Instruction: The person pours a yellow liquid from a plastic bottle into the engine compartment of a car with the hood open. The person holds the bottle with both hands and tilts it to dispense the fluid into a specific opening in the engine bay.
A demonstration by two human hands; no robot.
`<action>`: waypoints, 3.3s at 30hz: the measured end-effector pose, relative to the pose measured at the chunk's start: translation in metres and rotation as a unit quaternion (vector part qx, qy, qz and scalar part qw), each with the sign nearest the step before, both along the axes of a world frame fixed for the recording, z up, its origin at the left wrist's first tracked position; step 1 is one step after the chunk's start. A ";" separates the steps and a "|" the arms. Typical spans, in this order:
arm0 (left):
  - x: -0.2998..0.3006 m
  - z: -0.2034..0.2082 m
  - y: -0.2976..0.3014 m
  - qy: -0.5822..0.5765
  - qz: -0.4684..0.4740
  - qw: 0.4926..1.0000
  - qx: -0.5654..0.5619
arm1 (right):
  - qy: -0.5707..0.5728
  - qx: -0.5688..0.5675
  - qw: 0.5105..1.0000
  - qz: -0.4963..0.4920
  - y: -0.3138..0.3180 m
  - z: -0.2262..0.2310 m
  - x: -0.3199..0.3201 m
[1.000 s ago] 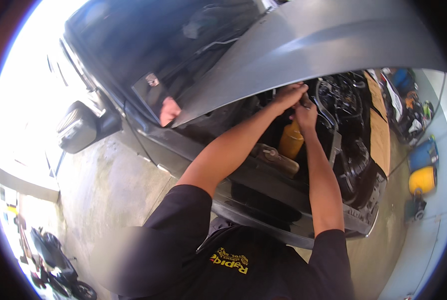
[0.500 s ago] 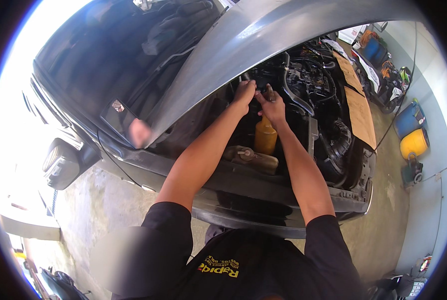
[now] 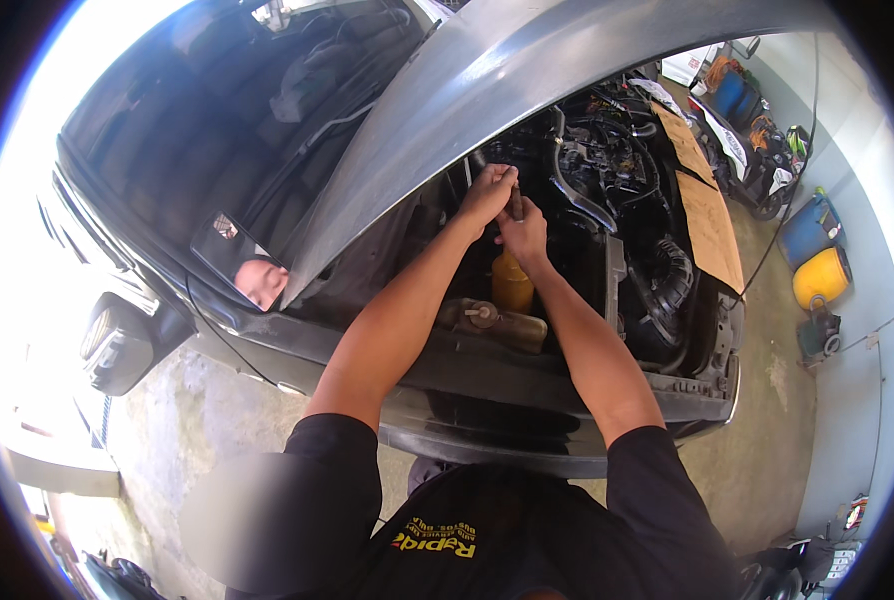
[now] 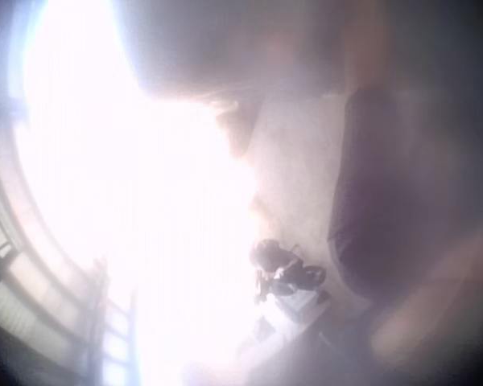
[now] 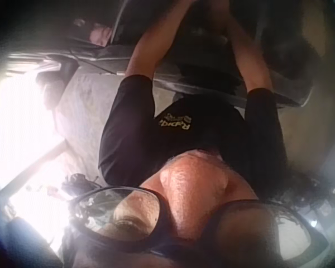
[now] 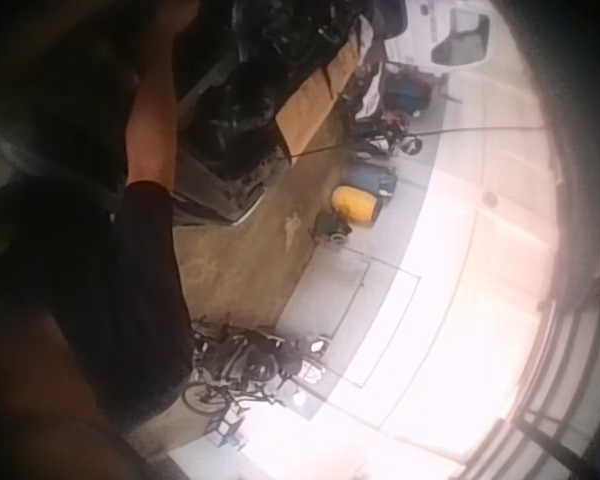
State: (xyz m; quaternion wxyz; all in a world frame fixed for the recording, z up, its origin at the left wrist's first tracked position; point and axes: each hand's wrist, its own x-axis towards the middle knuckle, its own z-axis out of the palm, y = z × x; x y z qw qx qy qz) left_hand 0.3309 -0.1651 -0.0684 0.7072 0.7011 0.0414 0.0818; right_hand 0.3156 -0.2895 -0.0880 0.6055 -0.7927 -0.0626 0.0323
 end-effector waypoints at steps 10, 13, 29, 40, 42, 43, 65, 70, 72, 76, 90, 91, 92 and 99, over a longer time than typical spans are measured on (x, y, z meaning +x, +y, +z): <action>-0.010 0.016 -0.010 0.021 -0.026 0.999 0.013 | -0.097 -0.052 0.990 -0.084 0.002 -0.025 0.019; -0.006 0.008 -0.004 -0.005 0.009 1.000 0.019 | -0.097 -0.083 0.987 -0.093 0.008 -0.011 0.008; -0.009 0.010 0.003 0.015 -0.003 1.000 0.012 | -0.109 -0.034 0.991 -0.065 0.010 0.004 -0.008; 0.005 0.001 0.002 -0.023 0.106 0.994 0.035 | -0.213 -0.058 0.973 -0.074 0.019 -0.011 0.004; 0.002 0.008 0.000 0.029 0.125 0.992 0.011 | -0.247 -0.076 0.961 -0.097 0.014 -0.020 0.014; -0.004 0.017 0.007 0.048 0.143 0.988 -0.001 | -0.275 -0.079 0.952 -0.104 0.018 -0.022 0.018; 0.010 -0.018 -0.039 0.106 -0.023 0.989 0.098 | -0.271 -0.043 0.961 0.028 -0.034 -0.088 0.082; 0.003 -0.025 -0.015 0.135 -0.021 0.974 0.178 | -0.276 0.001 0.959 0.069 -0.013 -0.076 0.056; 0.003 -0.025 -0.011 0.141 -0.023 0.970 0.196 | -0.285 -0.033 0.955 0.074 -0.014 -0.067 0.051; 0.007 -0.022 -0.011 0.145 -0.034 0.963 0.226 | -0.276 -0.086 0.957 0.034 -0.019 -0.066 0.060; 0.010 -0.021 -0.009 0.138 -0.079 0.950 0.269 | -0.124 0.067 0.971 0.195 -0.048 -0.105 0.101; 0.011 -0.021 -0.003 0.151 -0.075 0.946 0.277 | -0.128 0.050 0.971 0.197 -0.044 -0.096 0.097; 0.013 -0.019 0.002 0.163 -0.072 0.942 0.285 | -0.132 0.032 0.971 0.197 -0.039 -0.088 0.093; -0.001 -0.009 0.019 0.174 -0.115 0.936 0.284 | -0.107 -0.132 0.977 0.130 -0.030 -0.040 0.051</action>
